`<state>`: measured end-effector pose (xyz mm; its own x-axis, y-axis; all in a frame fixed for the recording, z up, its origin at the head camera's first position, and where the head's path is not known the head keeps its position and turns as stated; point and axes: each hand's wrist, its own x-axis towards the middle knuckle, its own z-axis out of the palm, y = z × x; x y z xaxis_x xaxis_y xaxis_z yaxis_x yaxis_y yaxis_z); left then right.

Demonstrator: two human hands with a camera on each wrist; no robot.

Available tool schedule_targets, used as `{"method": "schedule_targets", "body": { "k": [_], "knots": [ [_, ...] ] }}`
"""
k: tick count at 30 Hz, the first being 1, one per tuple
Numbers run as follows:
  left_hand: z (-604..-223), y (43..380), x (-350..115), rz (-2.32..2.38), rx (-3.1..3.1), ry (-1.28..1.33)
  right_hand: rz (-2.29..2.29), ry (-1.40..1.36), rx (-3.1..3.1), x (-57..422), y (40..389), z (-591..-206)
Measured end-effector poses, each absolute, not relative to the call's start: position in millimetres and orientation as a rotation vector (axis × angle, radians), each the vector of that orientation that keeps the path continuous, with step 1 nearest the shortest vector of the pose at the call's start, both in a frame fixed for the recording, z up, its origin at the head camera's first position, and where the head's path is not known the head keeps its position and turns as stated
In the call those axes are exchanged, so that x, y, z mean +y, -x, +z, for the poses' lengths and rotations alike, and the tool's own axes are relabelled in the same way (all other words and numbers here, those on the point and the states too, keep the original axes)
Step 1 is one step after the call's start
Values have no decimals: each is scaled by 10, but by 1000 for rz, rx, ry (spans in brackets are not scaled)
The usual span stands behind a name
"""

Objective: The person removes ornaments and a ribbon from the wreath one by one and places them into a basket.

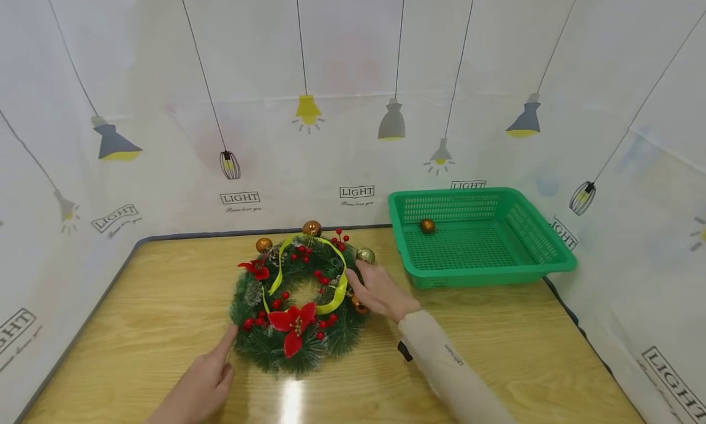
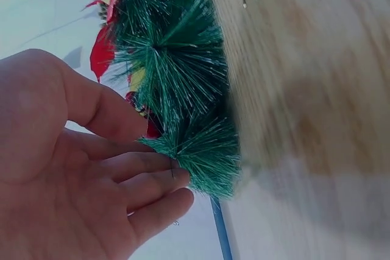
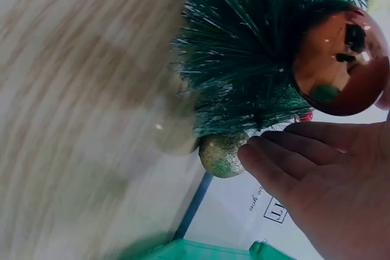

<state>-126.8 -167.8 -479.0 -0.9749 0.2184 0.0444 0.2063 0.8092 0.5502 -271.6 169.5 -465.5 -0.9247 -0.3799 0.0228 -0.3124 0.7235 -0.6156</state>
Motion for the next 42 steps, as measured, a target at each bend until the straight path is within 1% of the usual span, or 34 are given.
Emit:
{"method": "schedule_targets", "body": {
  "k": [13, 21, 34, 42],
  "knots": [
    [-4773, 1265, -1646, 894, 2927, -298, -944, 581, 2830, 1676, 2751, -4690],
    [-4771, 1297, -1639, 929, 2894, -284, -955, 522, 2778, 1691, 2736, -4672],
    [-4746, 1469, -1717, 940, 2860, -250, -1004, 591, 2860, 1721, 2630, -4693],
    [-4746, 1605, -1730, 915, 2857, -244, -995, 561, 2931, 1774, 2490, -4734]
  ]
}}
